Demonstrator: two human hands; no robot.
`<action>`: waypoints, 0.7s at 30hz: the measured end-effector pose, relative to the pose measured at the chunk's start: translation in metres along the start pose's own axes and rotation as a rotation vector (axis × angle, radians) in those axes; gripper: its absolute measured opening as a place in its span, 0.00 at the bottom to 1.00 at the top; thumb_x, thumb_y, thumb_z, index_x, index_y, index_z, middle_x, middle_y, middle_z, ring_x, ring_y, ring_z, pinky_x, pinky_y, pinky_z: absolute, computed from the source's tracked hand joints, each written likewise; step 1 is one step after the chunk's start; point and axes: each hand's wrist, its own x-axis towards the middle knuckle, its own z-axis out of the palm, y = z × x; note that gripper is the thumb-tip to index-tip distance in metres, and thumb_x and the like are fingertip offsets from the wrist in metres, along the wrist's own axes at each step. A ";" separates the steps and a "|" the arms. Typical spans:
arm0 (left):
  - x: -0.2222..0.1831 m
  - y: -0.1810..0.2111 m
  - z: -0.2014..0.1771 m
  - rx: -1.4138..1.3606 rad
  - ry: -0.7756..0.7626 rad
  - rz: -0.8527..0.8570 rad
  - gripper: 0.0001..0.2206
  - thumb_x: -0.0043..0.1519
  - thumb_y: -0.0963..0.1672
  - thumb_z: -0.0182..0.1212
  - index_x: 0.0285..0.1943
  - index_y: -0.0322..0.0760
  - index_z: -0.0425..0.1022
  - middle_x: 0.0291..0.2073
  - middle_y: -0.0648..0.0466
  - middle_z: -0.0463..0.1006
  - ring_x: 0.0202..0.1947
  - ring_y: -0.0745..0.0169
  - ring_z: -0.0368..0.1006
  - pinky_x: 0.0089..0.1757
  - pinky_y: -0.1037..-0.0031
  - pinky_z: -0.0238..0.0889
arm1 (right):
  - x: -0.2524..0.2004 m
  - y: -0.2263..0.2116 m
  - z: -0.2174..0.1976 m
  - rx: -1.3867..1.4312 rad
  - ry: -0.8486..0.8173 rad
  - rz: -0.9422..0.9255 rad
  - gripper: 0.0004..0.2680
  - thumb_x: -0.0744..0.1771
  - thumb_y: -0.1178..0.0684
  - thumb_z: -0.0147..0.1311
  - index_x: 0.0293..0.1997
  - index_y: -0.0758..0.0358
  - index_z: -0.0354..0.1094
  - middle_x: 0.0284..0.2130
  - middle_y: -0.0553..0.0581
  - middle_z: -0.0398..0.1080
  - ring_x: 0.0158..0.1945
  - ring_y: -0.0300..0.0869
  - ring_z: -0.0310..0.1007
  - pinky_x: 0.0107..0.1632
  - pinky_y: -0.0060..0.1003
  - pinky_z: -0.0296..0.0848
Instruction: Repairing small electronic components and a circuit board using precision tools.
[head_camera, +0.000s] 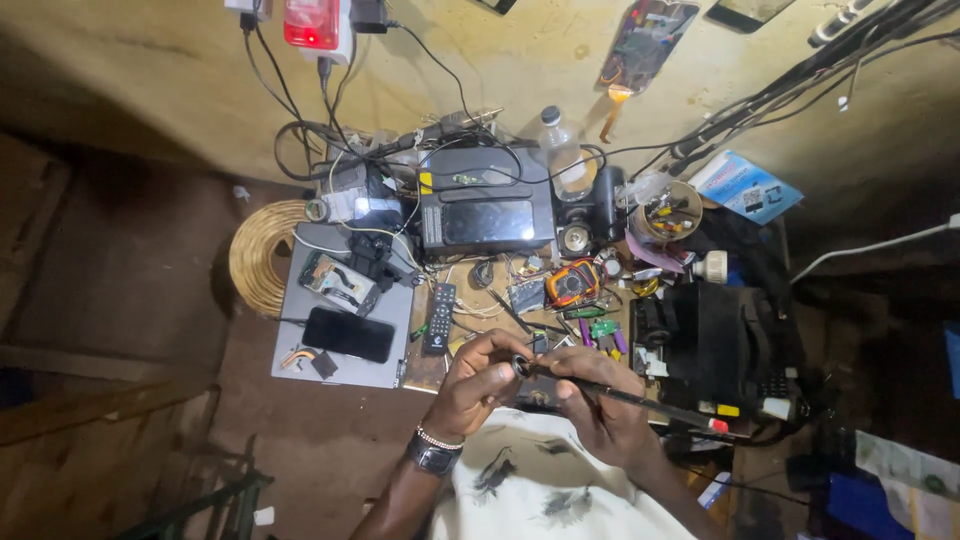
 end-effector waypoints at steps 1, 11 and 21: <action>0.002 -0.001 0.002 0.002 0.001 0.001 0.10 0.53 0.43 0.55 0.38 0.30 0.67 0.16 0.59 0.61 0.11 0.78 0.48 0.18 0.86 0.43 | 0.000 -0.001 -0.003 0.002 0.000 -0.002 0.07 0.64 0.55 0.41 0.37 0.71 0.60 0.33 0.64 0.68 0.38 0.51 0.72 0.41 0.40 0.73; 0.025 -0.014 0.019 -0.025 0.025 0.036 0.10 0.53 0.44 0.54 0.38 0.30 0.67 0.25 0.51 0.73 0.10 0.79 0.48 0.16 0.88 0.44 | -0.016 0.028 -0.044 0.061 0.157 0.151 0.08 0.65 0.52 0.41 0.37 0.67 0.61 0.34 0.61 0.68 0.40 0.49 0.72 0.44 0.39 0.71; 0.054 -0.016 0.006 -0.030 0.084 0.216 0.08 0.53 0.41 0.52 0.40 0.33 0.67 0.28 0.51 0.72 0.13 0.78 0.51 0.16 0.90 0.45 | -0.003 0.078 -0.066 0.038 0.082 0.205 0.05 0.63 0.59 0.40 0.36 0.65 0.62 0.34 0.58 0.68 0.42 0.45 0.68 0.45 0.38 0.68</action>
